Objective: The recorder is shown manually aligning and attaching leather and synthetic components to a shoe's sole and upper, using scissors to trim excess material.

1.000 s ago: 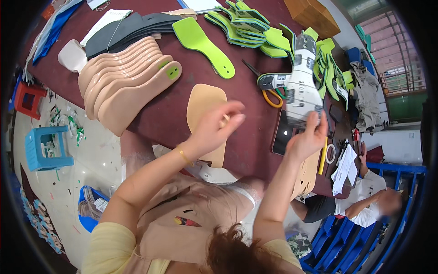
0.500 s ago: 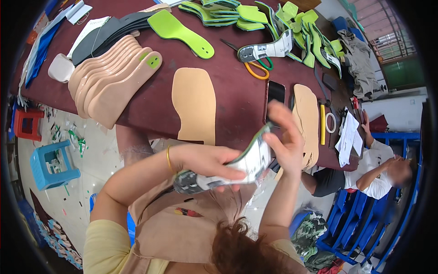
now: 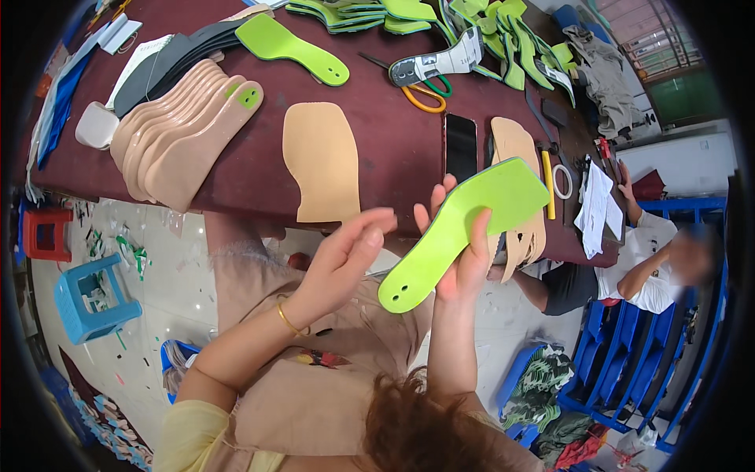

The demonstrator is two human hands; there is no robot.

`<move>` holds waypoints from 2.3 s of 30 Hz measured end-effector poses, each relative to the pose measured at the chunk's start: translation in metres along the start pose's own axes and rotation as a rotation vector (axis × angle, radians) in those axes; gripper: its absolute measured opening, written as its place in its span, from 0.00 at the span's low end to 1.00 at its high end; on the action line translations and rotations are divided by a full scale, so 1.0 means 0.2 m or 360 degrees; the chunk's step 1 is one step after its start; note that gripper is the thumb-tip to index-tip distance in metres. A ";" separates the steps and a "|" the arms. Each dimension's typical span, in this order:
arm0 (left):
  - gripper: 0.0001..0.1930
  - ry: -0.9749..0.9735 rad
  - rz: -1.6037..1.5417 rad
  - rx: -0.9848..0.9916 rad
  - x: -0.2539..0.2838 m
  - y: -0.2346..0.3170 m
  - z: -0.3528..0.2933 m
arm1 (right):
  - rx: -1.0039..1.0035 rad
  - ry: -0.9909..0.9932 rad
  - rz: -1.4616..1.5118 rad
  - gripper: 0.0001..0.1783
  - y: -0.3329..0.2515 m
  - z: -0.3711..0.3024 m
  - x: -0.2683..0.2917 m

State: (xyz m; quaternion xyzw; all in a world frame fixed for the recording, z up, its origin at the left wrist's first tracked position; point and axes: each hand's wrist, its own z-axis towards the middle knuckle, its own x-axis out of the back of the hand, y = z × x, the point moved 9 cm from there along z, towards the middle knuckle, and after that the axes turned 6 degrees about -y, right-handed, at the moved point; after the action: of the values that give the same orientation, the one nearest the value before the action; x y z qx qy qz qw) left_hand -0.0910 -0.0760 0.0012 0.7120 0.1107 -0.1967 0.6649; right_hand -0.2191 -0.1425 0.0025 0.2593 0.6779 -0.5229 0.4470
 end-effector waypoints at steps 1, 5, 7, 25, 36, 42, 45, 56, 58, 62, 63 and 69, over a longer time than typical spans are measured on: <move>0.19 -0.0100 -0.0030 0.0191 0.01 -0.08 -0.03 | 0.0003 0.0011 0.0029 0.27 -0.01 0.01 0.01; 0.19 -0.0407 -0.0136 0.0486 -0.10 -0.19 -0.13 | -0.0018 0.0029 0.0044 0.28 0.02 0.03 0.03; 0.18 -0.0475 -0.0171 0.0462 -0.11 -0.19 -0.13 | -0.0074 -0.0062 0.0037 0.31 0.05 0.03 0.00; 0.04 0.0532 0.1439 -0.0240 0.50 0.09 0.04 | 0.0029 -0.0039 -0.0411 0.28 0.00 -0.08 0.03; 0.17 0.1035 0.2110 -0.0049 1.22 0.18 0.47 | -0.0056 -0.0437 -0.0896 0.38 0.13 -0.18 -0.16; 0.22 0.1272 0.0913 -0.0423 1.18 0.11 0.12 | -0.0033 -0.0367 -0.0850 0.37 0.06 -0.22 -0.12; 0.24 0.1065 0.1326 0.0004 1.15 0.09 0.11 | -0.0063 -0.0288 -0.0871 0.37 0.03 -0.22 -0.08; 0.20 0.0968 0.2394 0.0027 1.05 0.16 0.50 | -0.0224 -0.0338 -0.0900 0.37 0.19 -0.23 -0.14; 0.16 0.0975 0.2289 -0.0064 1.05 0.18 0.50 | -0.0239 -0.0322 -0.0877 0.37 0.19 -0.23 -0.13; 0.10 0.0902 0.1212 -0.0145 1.09 0.12 0.43 | -0.0221 -0.0354 -0.0907 0.37 0.18 -0.22 -0.14; 0.09 0.0838 0.0800 -0.0205 1.00 0.12 0.39 | -0.0233 -0.0368 -0.0924 0.38 0.16 -0.23 -0.16; 0.15 0.0013 -0.0417 0.0320 0.20 0.04 0.12 | -0.0285 -0.0405 -0.0525 0.38 0.15 -0.21 -0.27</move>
State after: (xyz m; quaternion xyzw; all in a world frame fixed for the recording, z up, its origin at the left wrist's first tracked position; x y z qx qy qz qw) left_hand -0.0558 -0.1053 -0.0098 0.7552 0.1851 -0.2889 0.5586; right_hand -0.1831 -0.0877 0.0375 0.0363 0.6930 -0.5550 0.4586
